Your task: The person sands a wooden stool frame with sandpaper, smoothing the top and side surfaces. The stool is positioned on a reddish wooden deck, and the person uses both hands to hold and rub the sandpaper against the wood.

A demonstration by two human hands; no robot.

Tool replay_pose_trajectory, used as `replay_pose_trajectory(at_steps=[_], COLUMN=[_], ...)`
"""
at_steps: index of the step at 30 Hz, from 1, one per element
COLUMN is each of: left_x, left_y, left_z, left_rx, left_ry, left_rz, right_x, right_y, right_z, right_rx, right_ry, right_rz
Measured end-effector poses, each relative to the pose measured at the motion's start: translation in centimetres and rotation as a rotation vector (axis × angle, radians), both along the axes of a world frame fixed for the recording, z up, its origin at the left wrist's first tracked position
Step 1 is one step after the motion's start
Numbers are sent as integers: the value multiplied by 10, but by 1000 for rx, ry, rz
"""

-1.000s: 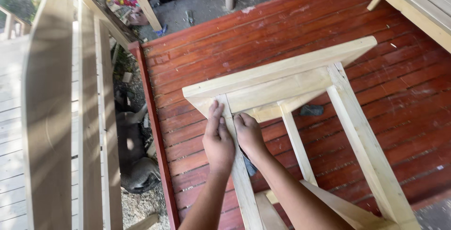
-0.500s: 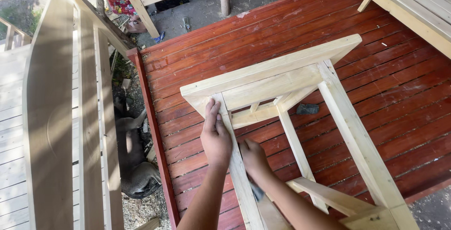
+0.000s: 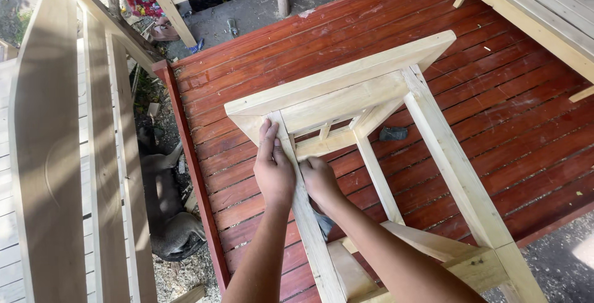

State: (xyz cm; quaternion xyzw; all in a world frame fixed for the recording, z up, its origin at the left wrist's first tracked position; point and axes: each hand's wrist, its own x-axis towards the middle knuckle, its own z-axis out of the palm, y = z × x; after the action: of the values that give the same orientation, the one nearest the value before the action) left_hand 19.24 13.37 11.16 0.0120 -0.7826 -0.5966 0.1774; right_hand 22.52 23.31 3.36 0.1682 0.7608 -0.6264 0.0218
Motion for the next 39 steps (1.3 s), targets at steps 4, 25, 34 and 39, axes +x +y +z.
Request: replay_pose_trajectory(at_steps=[4,25,34,39], left_x=[1,-1,0,0], left_y=[-2,0,-2,-1], left_z=[1,-4,-2,1], left_rx=[19,12,57,9], left_ry=[-31,3,-11,-26], left_rz=[-5,-20,-32,-9], right_x=[-3,57,23,29], right_y=[-1,0,-2,-4], right_z=[-20,12,15,10], right_rx=[53,136,123,110], right_ry=[71,-99,101,68], right_rz=[-2,8,45,14])
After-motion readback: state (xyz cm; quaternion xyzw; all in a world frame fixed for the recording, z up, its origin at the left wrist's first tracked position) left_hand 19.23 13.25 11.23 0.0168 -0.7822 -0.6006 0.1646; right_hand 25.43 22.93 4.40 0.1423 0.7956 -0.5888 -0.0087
